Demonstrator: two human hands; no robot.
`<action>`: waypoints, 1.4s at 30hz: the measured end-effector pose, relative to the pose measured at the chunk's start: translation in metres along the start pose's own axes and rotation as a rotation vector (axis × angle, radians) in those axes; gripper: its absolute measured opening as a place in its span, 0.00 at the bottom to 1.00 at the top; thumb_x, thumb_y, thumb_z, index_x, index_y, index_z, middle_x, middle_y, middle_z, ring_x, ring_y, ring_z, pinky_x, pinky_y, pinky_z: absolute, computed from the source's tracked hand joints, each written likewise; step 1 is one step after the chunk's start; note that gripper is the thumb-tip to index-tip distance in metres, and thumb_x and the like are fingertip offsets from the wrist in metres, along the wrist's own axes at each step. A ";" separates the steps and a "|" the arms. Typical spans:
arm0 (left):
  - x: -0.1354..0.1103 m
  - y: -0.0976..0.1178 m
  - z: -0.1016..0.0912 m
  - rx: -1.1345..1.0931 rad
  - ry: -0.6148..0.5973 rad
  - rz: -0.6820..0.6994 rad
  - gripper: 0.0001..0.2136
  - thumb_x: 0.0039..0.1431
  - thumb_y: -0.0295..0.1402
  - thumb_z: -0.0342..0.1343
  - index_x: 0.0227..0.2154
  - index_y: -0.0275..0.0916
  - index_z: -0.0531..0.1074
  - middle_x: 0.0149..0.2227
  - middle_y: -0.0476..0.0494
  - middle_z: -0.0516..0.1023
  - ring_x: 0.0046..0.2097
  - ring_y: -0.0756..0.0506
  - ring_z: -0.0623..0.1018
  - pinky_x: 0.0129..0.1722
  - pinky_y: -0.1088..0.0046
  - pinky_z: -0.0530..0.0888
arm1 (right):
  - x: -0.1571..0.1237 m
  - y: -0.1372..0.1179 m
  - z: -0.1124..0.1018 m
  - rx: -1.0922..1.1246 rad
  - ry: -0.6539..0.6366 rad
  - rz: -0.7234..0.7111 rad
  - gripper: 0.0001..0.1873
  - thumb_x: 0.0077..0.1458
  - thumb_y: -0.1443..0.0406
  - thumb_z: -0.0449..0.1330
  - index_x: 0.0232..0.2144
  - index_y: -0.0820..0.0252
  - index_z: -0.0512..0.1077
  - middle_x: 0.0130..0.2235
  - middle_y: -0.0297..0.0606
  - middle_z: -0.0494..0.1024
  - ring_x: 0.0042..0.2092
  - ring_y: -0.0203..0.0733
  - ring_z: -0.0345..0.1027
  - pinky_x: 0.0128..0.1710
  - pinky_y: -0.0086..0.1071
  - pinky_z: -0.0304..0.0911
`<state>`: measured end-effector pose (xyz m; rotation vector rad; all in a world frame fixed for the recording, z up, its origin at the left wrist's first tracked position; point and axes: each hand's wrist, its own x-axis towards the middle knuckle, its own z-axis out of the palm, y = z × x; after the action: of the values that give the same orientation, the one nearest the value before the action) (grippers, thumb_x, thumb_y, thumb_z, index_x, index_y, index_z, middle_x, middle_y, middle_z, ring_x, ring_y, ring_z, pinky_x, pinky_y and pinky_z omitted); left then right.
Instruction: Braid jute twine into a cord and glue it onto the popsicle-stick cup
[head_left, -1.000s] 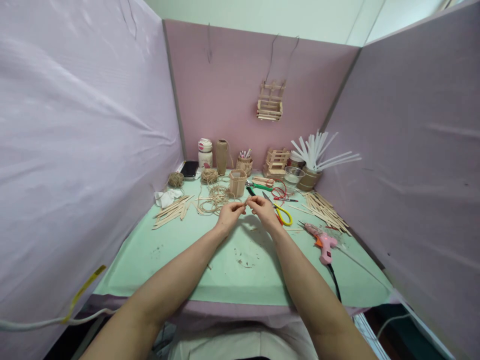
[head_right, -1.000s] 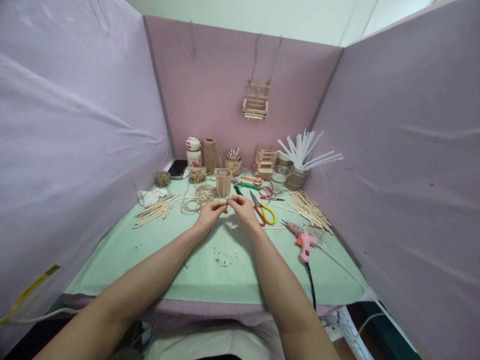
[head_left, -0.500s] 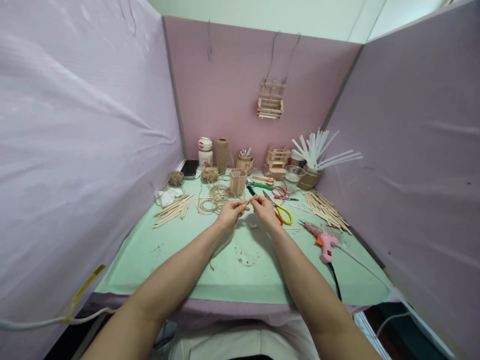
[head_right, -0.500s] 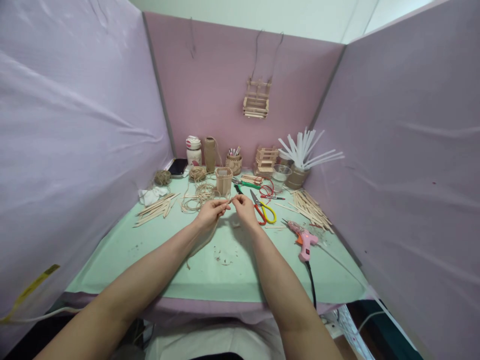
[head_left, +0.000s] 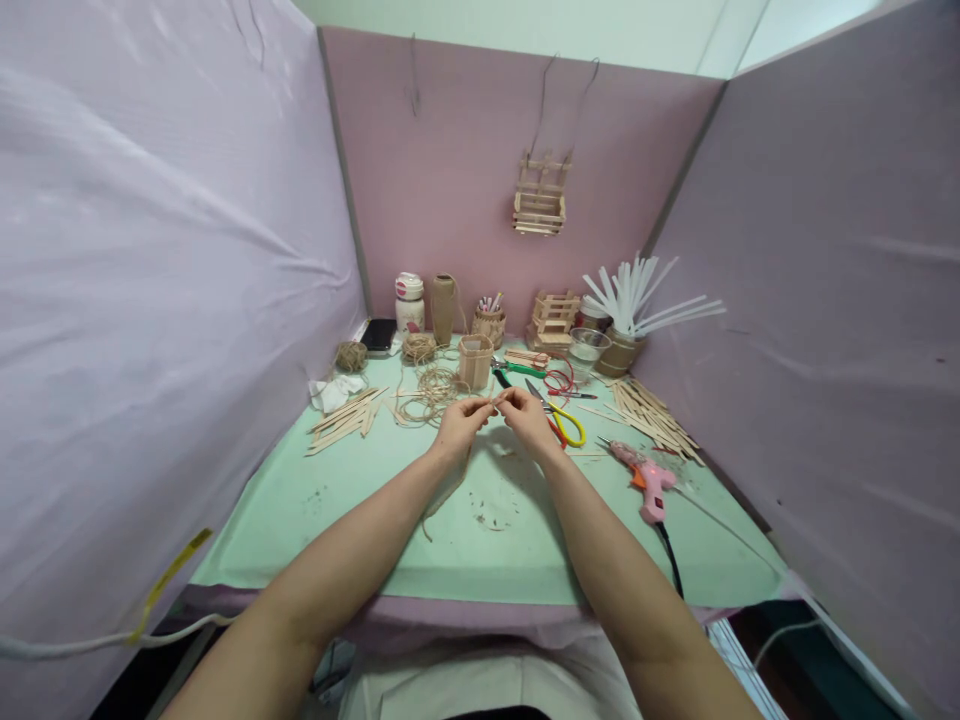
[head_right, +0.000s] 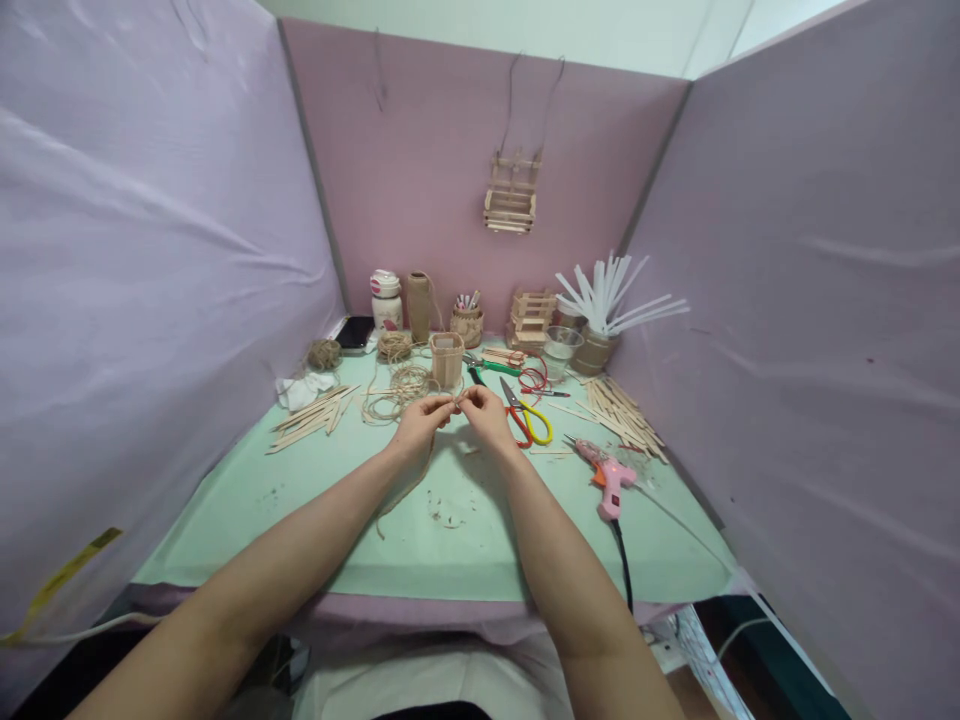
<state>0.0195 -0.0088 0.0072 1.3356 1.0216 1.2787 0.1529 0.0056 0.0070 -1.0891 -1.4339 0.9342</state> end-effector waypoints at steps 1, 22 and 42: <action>0.000 0.001 0.000 0.015 0.016 0.001 0.11 0.46 0.36 0.58 0.31 0.36 0.78 0.27 0.45 0.77 0.28 0.50 0.69 0.29 0.75 0.64 | -0.001 -0.001 0.000 -0.013 -0.007 -0.020 0.09 0.44 0.58 0.58 0.24 0.58 0.66 0.23 0.31 0.70 0.27 0.35 0.62 0.28 0.29 0.57; 0.006 -0.014 -0.008 0.214 0.092 0.173 0.09 0.51 0.32 0.55 0.33 0.37 0.77 0.30 0.43 0.78 0.35 0.46 0.76 0.39 0.70 0.69 | -0.004 -0.001 -0.001 -0.215 0.010 -0.237 0.12 0.52 0.57 0.54 0.27 0.58 0.70 0.30 0.37 0.72 0.34 0.40 0.64 0.35 0.33 0.59; -0.001 -0.003 0.000 0.159 -0.062 0.147 0.07 0.47 0.34 0.56 0.26 0.37 0.77 0.28 0.46 0.78 0.33 0.47 0.74 0.36 0.71 0.69 | 0.001 0.000 -0.006 0.281 -0.059 0.154 0.16 0.39 0.53 0.64 0.24 0.59 0.67 0.22 0.29 0.68 0.24 0.30 0.59 0.24 0.26 0.54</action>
<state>0.0194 -0.0090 0.0044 1.5870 1.0134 1.2767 0.1589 0.0069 0.0080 -0.9771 -1.2328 1.2459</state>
